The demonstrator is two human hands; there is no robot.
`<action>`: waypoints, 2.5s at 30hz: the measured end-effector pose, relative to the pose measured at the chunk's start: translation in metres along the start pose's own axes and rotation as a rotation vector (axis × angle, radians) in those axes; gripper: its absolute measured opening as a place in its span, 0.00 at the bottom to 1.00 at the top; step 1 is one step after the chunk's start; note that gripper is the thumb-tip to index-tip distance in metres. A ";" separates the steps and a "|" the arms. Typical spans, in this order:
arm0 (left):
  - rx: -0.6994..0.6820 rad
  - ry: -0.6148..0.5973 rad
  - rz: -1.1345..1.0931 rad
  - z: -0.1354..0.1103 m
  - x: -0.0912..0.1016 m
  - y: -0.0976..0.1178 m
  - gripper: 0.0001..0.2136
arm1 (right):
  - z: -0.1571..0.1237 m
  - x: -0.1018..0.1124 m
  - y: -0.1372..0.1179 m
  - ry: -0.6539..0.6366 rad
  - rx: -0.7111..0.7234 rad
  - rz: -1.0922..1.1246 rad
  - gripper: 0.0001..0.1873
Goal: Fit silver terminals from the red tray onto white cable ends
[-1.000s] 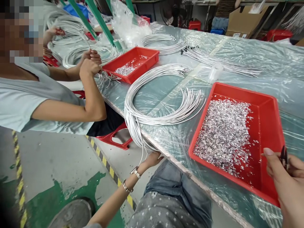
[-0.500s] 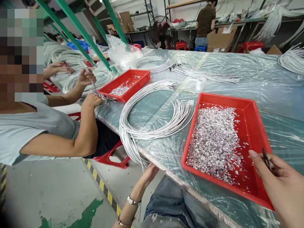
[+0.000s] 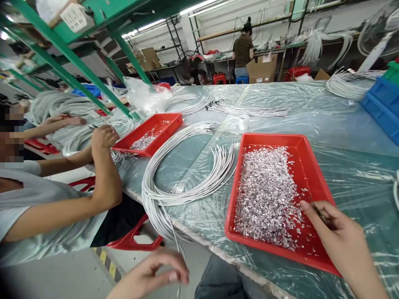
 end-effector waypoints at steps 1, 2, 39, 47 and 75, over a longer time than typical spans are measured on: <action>0.003 0.189 0.206 0.005 0.017 0.005 0.11 | 0.000 0.000 -0.005 -0.039 -0.006 0.032 0.18; 0.004 0.353 0.410 0.012 0.032 0.008 0.10 | 0.001 0.001 -0.009 -0.059 -0.006 0.072 0.18; -0.181 0.510 0.327 0.177 0.054 0.084 0.19 | -0.005 -0.015 -0.020 -0.135 0.225 0.198 0.21; -0.255 0.291 0.247 0.185 0.007 0.093 0.18 | -0.012 -0.013 -0.052 -0.106 0.248 0.142 0.14; -0.548 0.224 0.049 0.178 -0.016 0.078 0.09 | -0.032 -0.033 -0.078 -0.109 0.434 0.252 0.07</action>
Point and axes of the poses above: each hand's wrist, its own z-axis towards the middle knuckle, its own x-axis out of the back of the hand, y = z × x, the point moved 3 cm from there along z, towards the middle knuckle, and after that the axes turned 5 degrees about -x, right-handed, at the moved point
